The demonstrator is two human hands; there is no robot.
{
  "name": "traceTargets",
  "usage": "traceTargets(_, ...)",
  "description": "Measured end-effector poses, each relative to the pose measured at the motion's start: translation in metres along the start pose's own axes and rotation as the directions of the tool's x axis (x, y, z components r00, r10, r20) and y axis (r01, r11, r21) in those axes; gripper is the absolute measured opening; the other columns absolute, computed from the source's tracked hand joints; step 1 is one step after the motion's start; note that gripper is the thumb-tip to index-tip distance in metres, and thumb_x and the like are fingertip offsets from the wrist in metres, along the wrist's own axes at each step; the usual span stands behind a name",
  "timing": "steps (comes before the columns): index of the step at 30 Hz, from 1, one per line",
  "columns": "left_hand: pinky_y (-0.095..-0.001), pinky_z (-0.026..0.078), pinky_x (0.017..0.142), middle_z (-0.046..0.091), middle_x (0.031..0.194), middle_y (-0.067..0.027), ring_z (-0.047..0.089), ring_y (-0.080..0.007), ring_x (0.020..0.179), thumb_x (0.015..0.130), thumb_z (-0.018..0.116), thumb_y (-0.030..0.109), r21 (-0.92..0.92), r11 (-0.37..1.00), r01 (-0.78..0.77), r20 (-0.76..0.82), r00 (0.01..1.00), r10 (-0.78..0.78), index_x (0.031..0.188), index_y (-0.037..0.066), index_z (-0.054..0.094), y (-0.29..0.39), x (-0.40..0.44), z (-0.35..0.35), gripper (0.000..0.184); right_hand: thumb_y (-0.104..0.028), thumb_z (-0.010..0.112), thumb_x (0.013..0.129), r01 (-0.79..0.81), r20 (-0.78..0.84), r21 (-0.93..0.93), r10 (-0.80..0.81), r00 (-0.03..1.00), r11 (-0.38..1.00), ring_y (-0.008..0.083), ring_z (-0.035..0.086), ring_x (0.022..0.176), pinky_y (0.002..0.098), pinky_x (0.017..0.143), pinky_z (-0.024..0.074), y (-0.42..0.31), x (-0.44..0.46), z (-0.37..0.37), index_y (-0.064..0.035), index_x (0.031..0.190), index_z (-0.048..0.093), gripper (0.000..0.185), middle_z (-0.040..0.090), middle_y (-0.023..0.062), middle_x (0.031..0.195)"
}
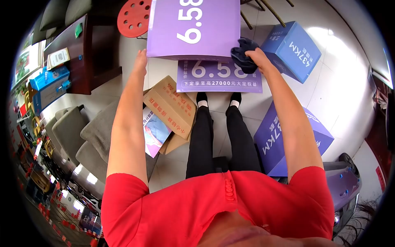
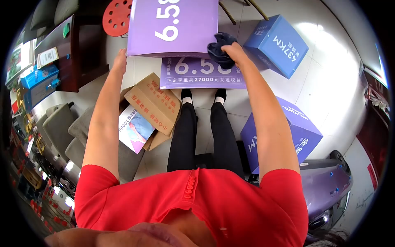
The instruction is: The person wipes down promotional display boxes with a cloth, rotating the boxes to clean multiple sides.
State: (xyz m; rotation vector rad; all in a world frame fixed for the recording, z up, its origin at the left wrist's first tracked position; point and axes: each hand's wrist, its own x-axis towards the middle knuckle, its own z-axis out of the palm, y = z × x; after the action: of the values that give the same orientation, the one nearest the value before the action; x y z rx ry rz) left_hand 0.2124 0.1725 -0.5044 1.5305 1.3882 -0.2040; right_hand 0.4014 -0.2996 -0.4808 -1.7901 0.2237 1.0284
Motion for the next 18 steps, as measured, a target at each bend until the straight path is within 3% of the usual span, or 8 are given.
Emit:
traceTargets(1, -0.0380, 0.035, 0.106, 0.049, 0.145, -0.0110, 0.049, -0.0218, 0.124, 0.098, 0.050, 0.043, 0.011, 1.000, 0.002, 0.011, 1.000, -0.002, 0.151, 0.000, 0.036, 0.000, 0.001, 0.006, 0.069, -0.011, 0.061, 0.075, -0.011, -0.009, 0.007, 0.011, 1.000, 1.000, 0.0142, 0.058, 0.067, 0.0298, 0.062, 0.0457, 0.001, 0.003, 0.005, -0.0006, 0.084, 0.066, 0.014, 0.064, 0.0029, 0.076)
traceTargets(3, -0.0341, 0.038, 0.095, 0.057, 0.128, -0.0047, 0.050, -0.0149, 0.105, 0.097, 0.054, 0.042, 0.012, 0.999, -0.047, 0.085, 0.995, 0.045, 0.140, 0.000, 0.049, 0.009, -0.007, 0.015, 0.061, -0.015, 0.065, 0.072, -0.069, 0.088, 0.013, 0.068, 0.994, 0.998, 0.0199, 0.064, 0.081, 0.0318, 0.074, 0.0493, 0.001, 0.005, 0.014, 0.0066, 0.103, 0.067, 0.038, 0.069, 0.0112, 0.086)
traceTargets(7, -0.0295, 0.038, 0.094, 0.059, 0.121, -0.0036, 0.051, -0.0141, 0.106, 0.097, 0.057, 0.036, 0.058, 0.981, -0.185, -0.041, 0.981, 0.187, 0.131, 0.001, 0.056, 0.025, -0.036, 0.015, 0.049, -0.018, 0.066, 0.069, 0.020, -0.093, -0.045, -0.024, 0.995, 0.999, 0.0222, 0.066, 0.083, 0.0319, 0.077, 0.0500, 0.001, -0.015, 0.018, 0.0043, 0.098, 0.069, 0.037, 0.071, 0.0144, 0.087)
traceTargets(9, -0.0270, 0.039, 0.095, 0.059, 0.120, -0.0046, 0.052, -0.0140, 0.107, 0.098, 0.057, 0.028, -0.136, 0.911, -0.390, -0.096, 0.920, 0.380, 0.130, 0.000, 0.056, 0.045, -0.071, 0.011, 0.042, -0.021, 0.067, 0.067, 0.026, -0.086, -0.132, -0.038, 0.996, 0.991, 0.0279, 0.068, 0.083, 0.0350, 0.076, 0.0500, -0.009, -0.046, 0.008, 0.0033, 0.090, 0.069, 0.034, 0.070, 0.0181, 0.087)
traceTargets(11, -0.0266, 0.040, 0.097, 0.059, 0.120, -0.0058, 0.052, -0.0142, 0.109, 0.099, 0.056, 0.021, -0.113, 0.911, -0.397, -0.108, 0.916, 0.386, 0.129, -0.001, 0.055, 0.064, -0.119, -0.001, 0.037, -0.021, 0.065, 0.067, 0.028, -0.103, -0.187, -0.048, 0.993, 0.982, 0.0294, 0.067, 0.081, 0.0363, 0.076, 0.0500, -0.011, -0.083, -0.002, 0.0024, 0.095, 0.068, 0.036, 0.069, 0.0191, 0.085)
traceTargets(13, -0.0293, 0.040, 0.100, 0.058, 0.122, -0.0063, 0.053, -0.0143, 0.110, 0.101, 0.053, 0.019, -0.035, 0.844, -0.536, -0.086, 0.843, 0.532, 0.129, -0.001, 0.054, 0.074, -0.155, -0.019, 0.034, -0.021, 0.064, 0.068, 0.103, -0.155, -0.104, -0.118, 0.981, 0.989, 0.0298, 0.066, 0.081, 0.0364, 0.076, 0.0500, -0.012, -0.129, -0.007, 0.0015, 0.102, 0.066, 0.040, 0.068, 0.0205, 0.085)
traceTargets(15, -0.0292, 0.041, 0.100, 0.057, 0.124, -0.0067, 0.053, -0.0137, 0.111, 0.103, 0.050, 0.017, -0.090, 0.797, -0.597, -0.069, 0.802, 0.593, 0.128, -0.001, 0.054, 0.084, -0.209, -0.033, 0.031, -0.018, 0.064, 0.069, 0.128, -0.148, -0.006, -0.127, 0.981, 0.992, 0.0264, 0.065, 0.082, 0.0343, 0.077, 0.0498, -0.009, -0.176, -0.014, 0.0023, 0.105, 0.064, 0.042, 0.068, 0.0162, 0.084)
traceTargets(18, -0.0292, 0.041, 0.100, 0.059, 0.123, -0.0057, 0.053, -0.0134, 0.111, 0.104, 0.049, 0.017, -0.197, 0.764, -0.614, -0.082, 0.787, 0.611, 0.129, 0.000, 0.055, 0.106, -0.294, -0.046, 0.031, -0.011, 0.061, 0.070, 0.030, -0.151, 0.199, 0.001, 0.989, 0.980, 0.0198, 0.062, 0.084, 0.0316, 0.078, 0.0490, -0.014, -0.254, -0.022, 0.0030, 0.104, 0.065, 0.038, 0.066, 0.0097, 0.087)
